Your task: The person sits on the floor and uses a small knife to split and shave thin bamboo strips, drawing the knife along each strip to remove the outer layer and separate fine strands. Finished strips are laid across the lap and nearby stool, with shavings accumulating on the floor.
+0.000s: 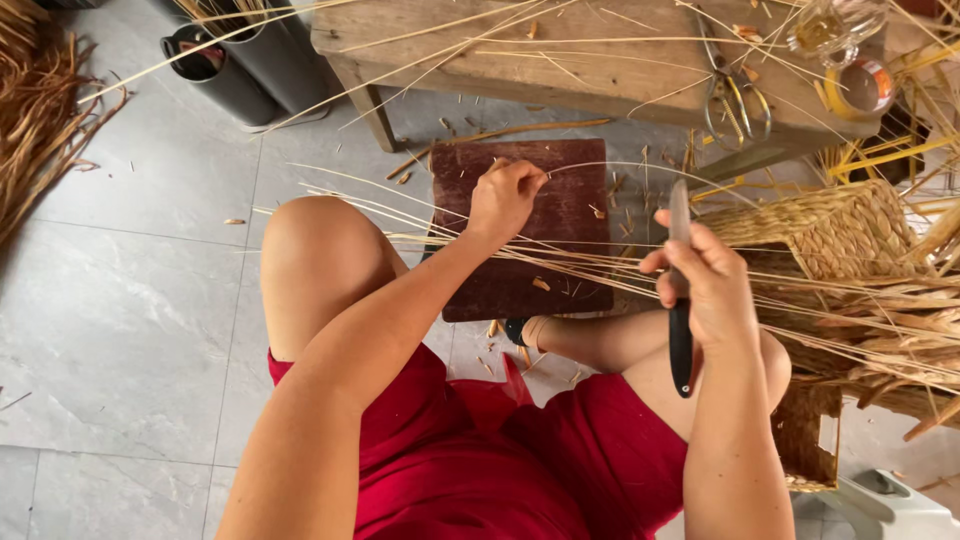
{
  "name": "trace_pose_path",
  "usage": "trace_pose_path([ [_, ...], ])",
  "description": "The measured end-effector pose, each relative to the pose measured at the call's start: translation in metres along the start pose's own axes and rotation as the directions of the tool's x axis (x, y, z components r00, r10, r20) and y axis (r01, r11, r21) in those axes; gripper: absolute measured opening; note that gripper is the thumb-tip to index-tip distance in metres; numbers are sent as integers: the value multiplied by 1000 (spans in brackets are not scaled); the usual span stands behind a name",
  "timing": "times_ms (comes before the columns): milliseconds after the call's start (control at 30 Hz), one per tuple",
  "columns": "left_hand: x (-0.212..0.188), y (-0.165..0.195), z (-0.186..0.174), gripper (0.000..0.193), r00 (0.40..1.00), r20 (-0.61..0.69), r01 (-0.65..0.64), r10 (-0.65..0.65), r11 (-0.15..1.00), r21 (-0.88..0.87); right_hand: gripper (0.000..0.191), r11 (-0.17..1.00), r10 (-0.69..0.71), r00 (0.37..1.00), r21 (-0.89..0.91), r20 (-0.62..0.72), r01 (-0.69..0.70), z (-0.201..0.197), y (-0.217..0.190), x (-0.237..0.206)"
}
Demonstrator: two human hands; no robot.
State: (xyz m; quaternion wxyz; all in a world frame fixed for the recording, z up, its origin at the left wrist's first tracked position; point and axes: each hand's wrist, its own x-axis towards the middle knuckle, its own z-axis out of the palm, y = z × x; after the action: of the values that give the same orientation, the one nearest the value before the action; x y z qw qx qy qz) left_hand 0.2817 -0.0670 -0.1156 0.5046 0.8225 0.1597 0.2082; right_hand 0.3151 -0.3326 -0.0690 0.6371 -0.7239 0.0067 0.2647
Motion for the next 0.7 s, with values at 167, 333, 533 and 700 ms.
trace_pose_path([
  [167, 0, -4, -10, 6, 988, 149, -81, 50, 974, 212, 38, 983, 59, 998, -175, -13, -61, 23, 2, 11],
  [333, 4, -9, -19, 19, 945, 328, -220, 6, 752, 621, 31, 882, 73, 997, -465, -34, -80, 39, 10, 12],
  [533, 11, -10, -38, 22, 741, 404, -7, -537, 595, 804, 31, 821, 54, 998, -567, -44, -69, 51, 5, 4],
  [700, 18, -1, -50, 22, 696, 466, -135, -545, 539, 832, 38, 782, 61, 997, -619, -38, -71, 60, -1, 1],
])
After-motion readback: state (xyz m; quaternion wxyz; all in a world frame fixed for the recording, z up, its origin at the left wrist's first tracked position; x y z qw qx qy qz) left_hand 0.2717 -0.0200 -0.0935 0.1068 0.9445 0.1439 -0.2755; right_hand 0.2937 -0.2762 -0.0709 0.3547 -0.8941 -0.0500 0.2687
